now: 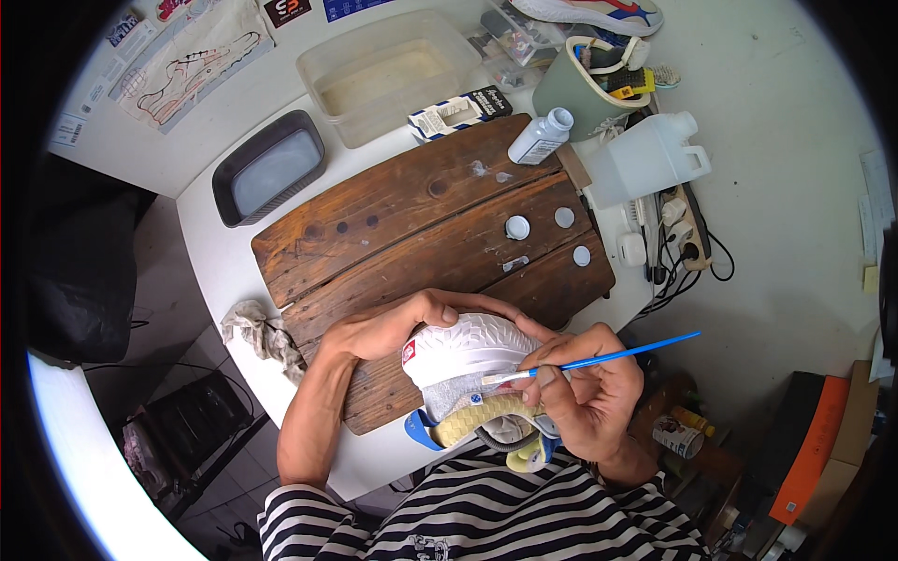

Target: The person is painting the white details onto the midsole and side of a multi-colored sneaker using a small brush.

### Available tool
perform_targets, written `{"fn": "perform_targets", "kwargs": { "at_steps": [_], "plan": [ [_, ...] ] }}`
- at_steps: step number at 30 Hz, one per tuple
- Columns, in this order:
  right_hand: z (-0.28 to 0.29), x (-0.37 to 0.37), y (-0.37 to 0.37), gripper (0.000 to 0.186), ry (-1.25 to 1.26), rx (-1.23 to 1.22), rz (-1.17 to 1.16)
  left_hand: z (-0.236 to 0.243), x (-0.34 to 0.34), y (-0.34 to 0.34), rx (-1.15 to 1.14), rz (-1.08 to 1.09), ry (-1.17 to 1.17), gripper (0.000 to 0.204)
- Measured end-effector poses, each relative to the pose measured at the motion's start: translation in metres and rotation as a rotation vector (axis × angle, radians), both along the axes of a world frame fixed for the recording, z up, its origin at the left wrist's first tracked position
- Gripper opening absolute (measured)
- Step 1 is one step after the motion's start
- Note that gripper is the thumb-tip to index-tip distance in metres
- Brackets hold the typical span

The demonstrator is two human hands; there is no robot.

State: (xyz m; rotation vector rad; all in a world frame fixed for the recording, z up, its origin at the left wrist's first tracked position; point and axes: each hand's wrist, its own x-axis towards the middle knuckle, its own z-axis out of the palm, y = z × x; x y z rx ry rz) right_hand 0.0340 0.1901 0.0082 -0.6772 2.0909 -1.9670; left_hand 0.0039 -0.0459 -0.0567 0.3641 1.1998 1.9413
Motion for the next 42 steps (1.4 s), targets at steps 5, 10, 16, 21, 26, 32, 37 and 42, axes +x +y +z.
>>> {"fn": "perform_targets", "kwargs": {
  "at_steps": [5,10,16,21,26,32,37,42],
  "plan": [
    [-0.001,0.000,-0.004,0.008,0.026,0.019,0.008,-0.009,0.000,0.002,0.056,0.006,-0.003,0.072],
    [0.001,0.000,0.001,0.009,0.018,0.042,0.001,0.007,-0.004,-0.004,-0.080,-0.064,-0.032,0.072],
    [-0.001,0.002,-0.004,0.010,0.054,0.019,-0.049,0.005,-0.002,-0.003,-0.080,-0.022,-0.002,0.072],
    [0.002,0.000,0.000,0.010,0.093,0.101,0.004,0.006,-0.003,-0.004,-0.067,-0.033,0.003,0.072],
    [0.004,0.000,-0.003,0.010,0.089,0.095,-0.008,0.003,-0.002,-0.002,-0.046,-0.041,0.000,0.071],
    [0.003,0.006,-0.010,0.012,0.041,0.096,-0.087,-0.011,0.001,0.001,0.022,0.020,0.012,0.071],
    [0.000,0.002,-0.003,0.012,0.098,0.100,-0.076,-0.009,0.000,0.001,0.038,0.008,-0.004,0.071],
    [-0.001,0.002,0.003,0.009,0.099,0.102,-0.012,-0.009,0.000,0.001,0.046,-0.003,0.000,0.070]
  ]
}}
